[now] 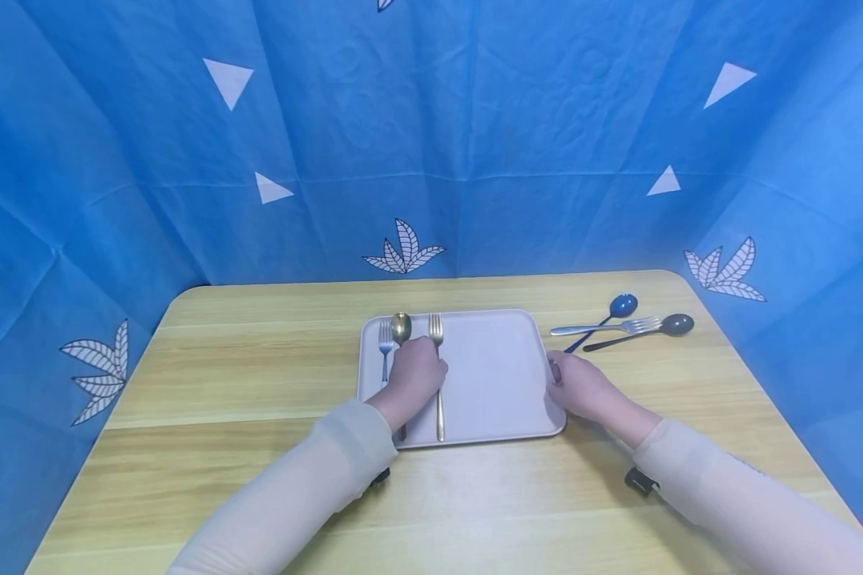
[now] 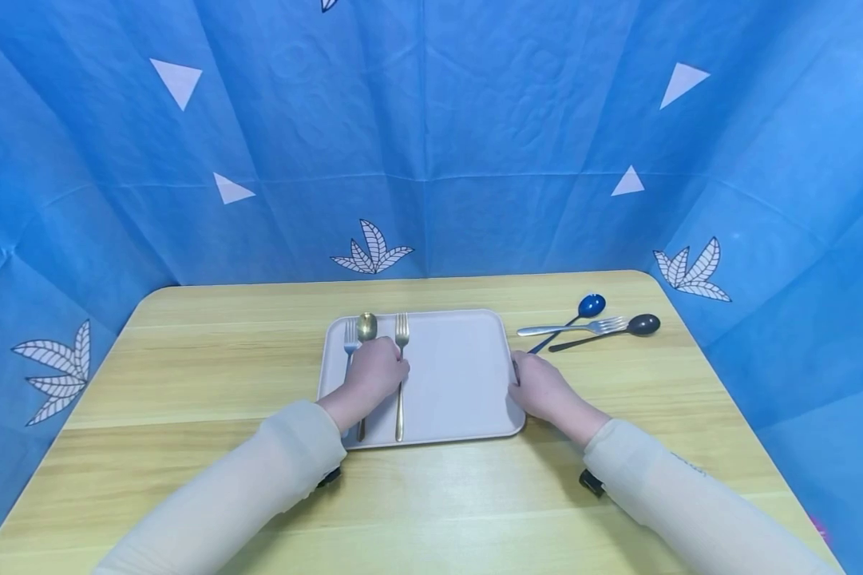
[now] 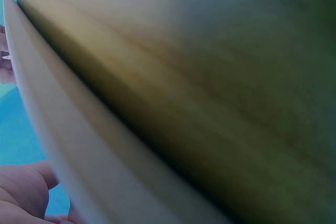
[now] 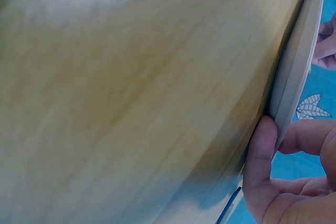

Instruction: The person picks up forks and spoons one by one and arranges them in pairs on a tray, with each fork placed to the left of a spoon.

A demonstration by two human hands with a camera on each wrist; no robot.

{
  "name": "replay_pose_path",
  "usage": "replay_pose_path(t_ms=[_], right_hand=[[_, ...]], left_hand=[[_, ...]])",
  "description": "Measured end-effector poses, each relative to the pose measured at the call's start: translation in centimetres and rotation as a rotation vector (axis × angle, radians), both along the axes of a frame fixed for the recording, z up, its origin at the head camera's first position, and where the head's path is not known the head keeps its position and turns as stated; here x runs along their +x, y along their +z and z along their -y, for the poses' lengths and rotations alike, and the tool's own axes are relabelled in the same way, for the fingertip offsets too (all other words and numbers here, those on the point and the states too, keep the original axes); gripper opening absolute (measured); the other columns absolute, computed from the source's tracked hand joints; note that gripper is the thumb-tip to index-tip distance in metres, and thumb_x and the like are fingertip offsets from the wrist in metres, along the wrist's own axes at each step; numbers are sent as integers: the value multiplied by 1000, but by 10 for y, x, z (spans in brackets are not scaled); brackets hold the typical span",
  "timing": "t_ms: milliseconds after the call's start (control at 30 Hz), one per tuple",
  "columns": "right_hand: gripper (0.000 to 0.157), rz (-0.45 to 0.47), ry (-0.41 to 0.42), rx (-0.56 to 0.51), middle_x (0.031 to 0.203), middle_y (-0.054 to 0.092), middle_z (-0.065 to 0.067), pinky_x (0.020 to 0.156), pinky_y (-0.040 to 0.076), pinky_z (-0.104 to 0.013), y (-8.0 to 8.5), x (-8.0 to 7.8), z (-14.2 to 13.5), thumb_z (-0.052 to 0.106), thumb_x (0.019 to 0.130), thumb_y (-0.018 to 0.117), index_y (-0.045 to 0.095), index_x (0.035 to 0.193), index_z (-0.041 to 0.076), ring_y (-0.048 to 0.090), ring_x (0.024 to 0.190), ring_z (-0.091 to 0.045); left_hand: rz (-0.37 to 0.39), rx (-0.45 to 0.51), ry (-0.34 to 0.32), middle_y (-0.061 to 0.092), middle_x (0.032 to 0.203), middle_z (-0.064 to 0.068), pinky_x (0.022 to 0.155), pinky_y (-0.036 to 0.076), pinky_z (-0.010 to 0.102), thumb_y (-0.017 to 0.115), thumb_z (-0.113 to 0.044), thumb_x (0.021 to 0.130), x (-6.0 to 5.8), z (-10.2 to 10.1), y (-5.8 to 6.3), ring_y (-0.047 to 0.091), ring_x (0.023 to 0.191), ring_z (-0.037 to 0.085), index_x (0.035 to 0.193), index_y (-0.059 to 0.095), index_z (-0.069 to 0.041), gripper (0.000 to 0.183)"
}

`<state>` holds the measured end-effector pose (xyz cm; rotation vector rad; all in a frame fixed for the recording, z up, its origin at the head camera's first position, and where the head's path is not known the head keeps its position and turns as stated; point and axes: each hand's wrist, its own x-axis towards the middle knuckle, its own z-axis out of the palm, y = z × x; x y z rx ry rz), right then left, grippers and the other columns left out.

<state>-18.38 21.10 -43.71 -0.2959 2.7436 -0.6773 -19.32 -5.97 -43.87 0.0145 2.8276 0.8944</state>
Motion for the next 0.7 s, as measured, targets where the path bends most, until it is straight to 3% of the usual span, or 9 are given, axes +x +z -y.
replay_pose_path(t_ms=[233, 700], right_hand=[[40, 0, 2, 4, 76, 56, -7, 63, 50, -34, -1, -1, 0, 1, 84, 63, 55, 121, -12, 55, 72, -22], [45, 9, 0, -2, 78, 58, -8, 66, 51, -35, 0, 0, 0, 0, 85, 62, 52, 127, -13, 57, 72, -22]], left_hand=[[-7, -1, 2, 39, 51, -3, 43, 35, 27, 58, -6, 91, 0, -2, -1, 39, 43, 11, 59, 47, -12, 35], [-12, -14, 7, 44, 53, -2, 49, 40, 29, 58, -7, 92, -3, -6, -4, 44, 48, 14, 60, 50, -12, 33]])
